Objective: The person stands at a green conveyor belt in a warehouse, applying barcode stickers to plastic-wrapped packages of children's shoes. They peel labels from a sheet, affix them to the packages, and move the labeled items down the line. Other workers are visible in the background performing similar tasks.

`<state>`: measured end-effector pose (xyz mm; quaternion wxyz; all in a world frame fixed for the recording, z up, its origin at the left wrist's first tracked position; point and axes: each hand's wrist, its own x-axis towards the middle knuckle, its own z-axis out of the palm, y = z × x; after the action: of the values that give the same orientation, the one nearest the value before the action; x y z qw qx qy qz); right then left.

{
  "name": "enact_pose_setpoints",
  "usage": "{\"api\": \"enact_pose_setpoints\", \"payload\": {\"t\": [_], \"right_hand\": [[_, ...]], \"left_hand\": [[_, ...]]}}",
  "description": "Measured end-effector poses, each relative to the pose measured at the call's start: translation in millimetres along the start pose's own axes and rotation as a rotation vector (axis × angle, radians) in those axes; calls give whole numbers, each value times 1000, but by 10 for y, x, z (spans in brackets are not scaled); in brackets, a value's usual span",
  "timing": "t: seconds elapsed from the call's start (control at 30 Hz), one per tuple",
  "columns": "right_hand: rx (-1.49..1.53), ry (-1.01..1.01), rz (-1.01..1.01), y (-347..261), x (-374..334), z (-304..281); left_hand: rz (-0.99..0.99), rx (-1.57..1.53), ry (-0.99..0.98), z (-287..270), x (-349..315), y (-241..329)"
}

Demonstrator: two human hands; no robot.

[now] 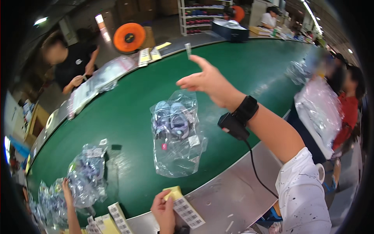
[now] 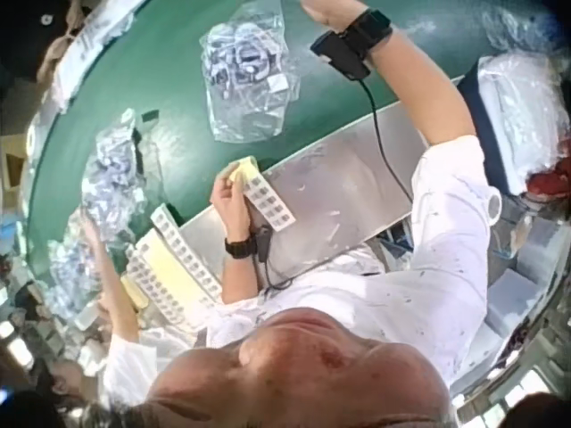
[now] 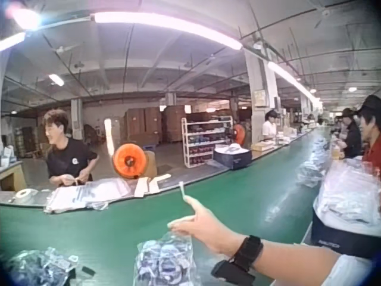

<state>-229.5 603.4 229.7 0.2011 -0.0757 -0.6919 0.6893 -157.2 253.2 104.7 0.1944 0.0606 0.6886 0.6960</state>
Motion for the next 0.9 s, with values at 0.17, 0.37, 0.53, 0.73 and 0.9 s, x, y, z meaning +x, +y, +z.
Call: {"api": "enact_pose_setpoints", "payload": {"t": [0.17,0.37,0.53,0.73,0.9], "right_hand": [[-252,293,226,805,210,-153],[-69,456,263,1302,423,247],[-286,352,244,1387,460,68],[-362,209,206,1078,900,-290],[-382,-93,448,1070,1181,-345]], "left_hand": [[19,-126,-118,5,76,-92],[4,-122,-129,-5,107,-166],[-20,-206,-132,8,148,-223],[-17,-220,-170,9,197,-298],[-63,-126,-171,51,184,-281]]}}
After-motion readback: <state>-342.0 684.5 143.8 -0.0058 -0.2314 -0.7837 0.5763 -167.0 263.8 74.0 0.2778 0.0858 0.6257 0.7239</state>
